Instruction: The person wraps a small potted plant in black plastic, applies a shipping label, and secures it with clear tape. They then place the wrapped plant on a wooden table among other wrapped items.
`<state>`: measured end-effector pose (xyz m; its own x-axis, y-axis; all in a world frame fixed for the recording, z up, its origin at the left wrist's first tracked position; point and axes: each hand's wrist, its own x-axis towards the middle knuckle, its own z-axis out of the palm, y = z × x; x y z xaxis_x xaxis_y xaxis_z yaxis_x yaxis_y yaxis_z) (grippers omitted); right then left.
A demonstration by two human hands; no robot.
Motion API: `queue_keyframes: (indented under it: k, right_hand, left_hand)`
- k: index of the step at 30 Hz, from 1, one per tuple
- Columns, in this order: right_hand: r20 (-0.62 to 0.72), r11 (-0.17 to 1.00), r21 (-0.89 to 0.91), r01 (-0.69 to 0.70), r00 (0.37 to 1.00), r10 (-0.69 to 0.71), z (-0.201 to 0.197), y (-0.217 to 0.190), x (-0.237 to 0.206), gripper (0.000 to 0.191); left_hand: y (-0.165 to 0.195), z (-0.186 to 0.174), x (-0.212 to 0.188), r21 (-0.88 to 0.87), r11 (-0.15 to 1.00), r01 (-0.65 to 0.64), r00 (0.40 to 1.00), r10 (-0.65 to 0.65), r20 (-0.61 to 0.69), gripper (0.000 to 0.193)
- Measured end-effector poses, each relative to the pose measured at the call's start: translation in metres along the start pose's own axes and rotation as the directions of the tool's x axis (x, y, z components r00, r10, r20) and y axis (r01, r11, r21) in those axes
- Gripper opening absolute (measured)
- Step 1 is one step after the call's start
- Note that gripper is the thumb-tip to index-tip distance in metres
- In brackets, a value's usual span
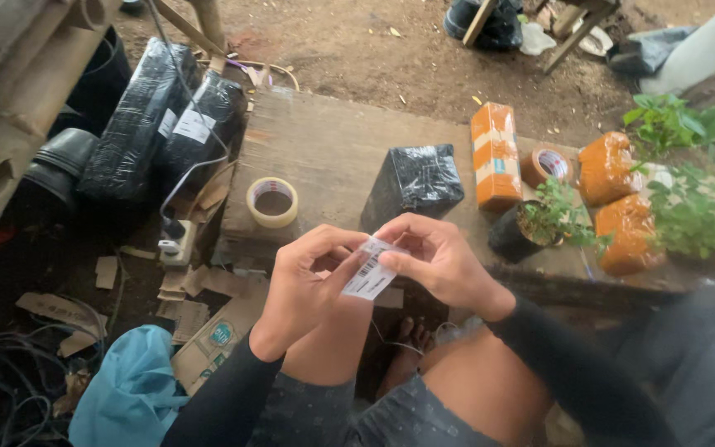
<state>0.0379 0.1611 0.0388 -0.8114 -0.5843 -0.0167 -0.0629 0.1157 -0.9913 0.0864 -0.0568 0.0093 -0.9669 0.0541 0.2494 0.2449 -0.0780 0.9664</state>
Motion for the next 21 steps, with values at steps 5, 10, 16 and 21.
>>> queue_keyframes:
  k: [5, 10, 16, 21]
  right_hand:
    - [-0.053, 0.999, -0.038, -0.029, 0.998, 0.027, -0.002, 0.004, -0.003, 0.013]
    - [-0.113, 0.999, -0.024, 0.037, 0.993, -0.040, 0.003, 0.003, 0.000, 0.011]
    - [-0.176, 0.987, 0.132, 0.089, 0.982, -0.064, 0.011, 0.003, 0.004, 0.009]
    - [-0.103, 0.965, 0.261, 0.035, 0.995, -0.008, 0.009, -0.003, 0.005, 0.014]
  left_hand:
    - [0.003, 0.003, 0.002, 0.100, 0.993, -0.068, 0.998, 0.068, 0.010, 0.021]
    - [0.023, 0.007, -0.005, 0.646, 0.630, -0.431, 0.807, 0.589, -0.037, 0.023]
    - [0.032, 0.018, -0.013, 0.616, 0.608, -0.501, 0.791, 0.611, 0.040, 0.033]
    - [0.032, 0.017, -0.013, 0.559, 0.660, -0.502, 0.808, 0.588, 0.032, 0.041]
